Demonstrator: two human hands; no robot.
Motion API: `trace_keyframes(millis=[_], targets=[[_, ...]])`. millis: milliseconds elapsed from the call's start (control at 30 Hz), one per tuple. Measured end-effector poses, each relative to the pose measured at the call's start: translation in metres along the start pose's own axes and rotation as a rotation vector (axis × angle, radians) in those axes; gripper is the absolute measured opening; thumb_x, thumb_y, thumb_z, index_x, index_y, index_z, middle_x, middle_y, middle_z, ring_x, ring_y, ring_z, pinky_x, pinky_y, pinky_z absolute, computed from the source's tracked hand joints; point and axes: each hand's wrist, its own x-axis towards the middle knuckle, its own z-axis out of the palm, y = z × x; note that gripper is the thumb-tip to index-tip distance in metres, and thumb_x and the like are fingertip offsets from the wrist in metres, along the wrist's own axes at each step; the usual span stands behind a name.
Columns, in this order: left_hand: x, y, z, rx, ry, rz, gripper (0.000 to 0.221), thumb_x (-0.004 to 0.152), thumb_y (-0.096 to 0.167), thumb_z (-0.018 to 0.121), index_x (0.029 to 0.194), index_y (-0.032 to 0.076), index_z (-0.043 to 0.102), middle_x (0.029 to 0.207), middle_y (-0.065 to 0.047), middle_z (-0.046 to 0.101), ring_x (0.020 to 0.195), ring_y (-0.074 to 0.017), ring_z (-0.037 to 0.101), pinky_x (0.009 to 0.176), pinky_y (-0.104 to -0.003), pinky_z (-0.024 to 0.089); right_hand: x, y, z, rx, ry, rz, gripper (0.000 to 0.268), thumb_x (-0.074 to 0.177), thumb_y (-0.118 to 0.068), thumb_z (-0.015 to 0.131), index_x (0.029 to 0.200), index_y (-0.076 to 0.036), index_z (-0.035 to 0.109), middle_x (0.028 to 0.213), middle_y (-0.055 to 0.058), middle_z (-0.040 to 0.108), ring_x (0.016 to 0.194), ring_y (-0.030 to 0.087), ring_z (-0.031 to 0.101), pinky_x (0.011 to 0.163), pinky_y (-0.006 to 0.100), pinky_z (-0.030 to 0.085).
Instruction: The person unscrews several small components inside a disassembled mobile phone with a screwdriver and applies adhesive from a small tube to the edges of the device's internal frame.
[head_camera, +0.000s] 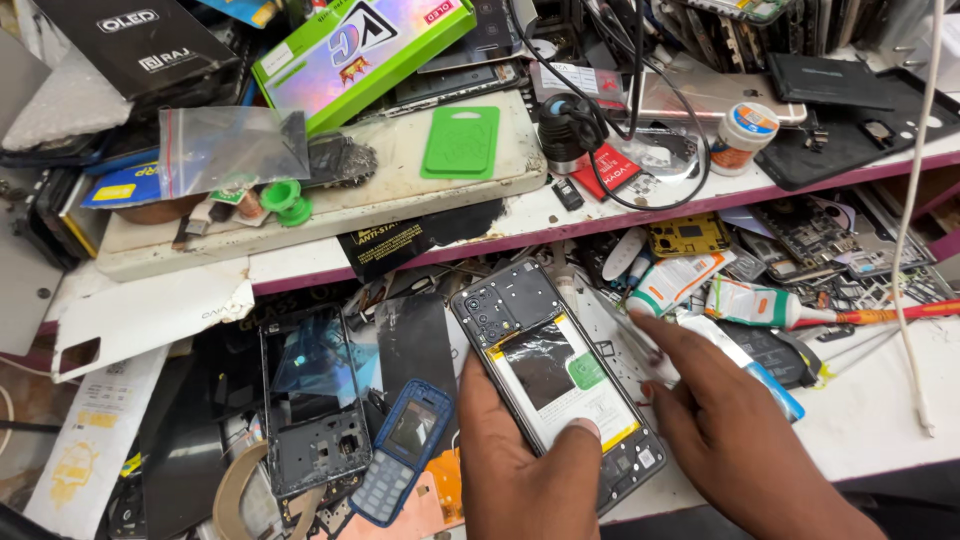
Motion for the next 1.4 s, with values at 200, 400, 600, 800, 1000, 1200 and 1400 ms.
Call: trace_keyframes(millis=[200,400,600,800,1000,1200,1400], targets=[[0.013,0.008,0.01,-0.005,0.177,-0.216,0.08,0.061,-0.023,0.047,0.137,0.0,0.053,0.112,-0.021,0.069,0.099,-0.0269,0.073,0.09,-0.04,0.06,-0.005,-0.002,-0.01,0.122,0.111,0.018,0.054,0.086,-0.007,0.072,0.139,-0.013,0.062,0.111,0.009,0.064,0.07,0.016,0.065,0.059,0.032,0.057],[0.013,-0.005,-0.01,-0.051,0.211,-0.3,0.061,0.071,-0.018,0.053,0.131,-0.005,0.055,0.111,-0.023,0.072,0.097,-0.0278,0.073,0.089,-0.04,0.059,-0.003,0.01,-0.017,0.372,0.354,-0.018,0.031,0.089,-0.006,0.072,0.119,0.0,0.07,0.101,0.007,0.064,0.076,0.01,0.065,0.061,0.025,0.052],[-0.005,-0.033,0.002,-0.09,-0.149,-0.369,0.069,0.073,-0.011,0.059,0.14,0.001,0.047,0.122,-0.019,0.07,0.106,-0.0251,0.07,0.096,-0.041,0.058,0.0,0.027,-0.018,0.435,0.367,0.266,0.015,0.098,-0.004,0.073,0.11,0.005,0.071,0.081,0.018,0.074,0.07,0.019,0.065,0.062,0.031,0.052],[-0.033,-0.035,0.022,-0.317,-0.365,-0.492,0.072,0.075,-0.002,0.059,0.146,0.003,0.044,0.134,-0.013,0.067,0.12,-0.0221,0.066,0.107,-0.039,0.052,-0.003,0.066,-0.025,0.554,0.411,-0.041,0.033,0.096,-0.006,0.071,0.128,0.002,0.065,0.106,0.015,0.074,0.094,0.017,0.072,0.08,0.028,0.059],[-0.028,-0.026,0.01,-0.409,-0.379,-0.556,0.071,0.077,0.002,0.058,0.147,0.004,0.044,0.134,-0.014,0.067,0.122,-0.0251,0.065,0.108,-0.041,0.051,-0.01,0.089,-0.023,0.471,0.374,-0.105,0.056,0.078,0.0,0.08,0.131,0.007,0.062,0.111,0.02,0.075,0.096,0.023,0.074,0.082,0.035,0.06],[-0.029,-0.029,0.005,-0.467,-0.378,-0.606,0.069,0.079,0.007,0.058,0.147,0.005,0.043,0.135,-0.015,0.066,0.123,-0.028,0.064,0.109,-0.044,0.05,-0.002,0.093,-0.02,0.354,0.36,0.01,0.043,0.094,-0.012,0.062,0.134,0.004,0.065,0.117,0.018,0.075,0.103,0.022,0.069,0.091,0.033,0.053],[-0.025,-0.038,0.012,-0.498,-0.391,-0.629,0.068,0.082,0.011,0.057,0.148,0.006,0.043,0.135,-0.016,0.065,0.124,-0.031,0.063,0.109,-0.046,0.049,-0.02,0.078,-0.031,0.792,0.294,-0.064,0.05,0.094,-0.014,0.064,0.141,0.002,0.061,0.117,0.021,0.075,0.094,0.027,0.076,0.078,0.04,0.062]])
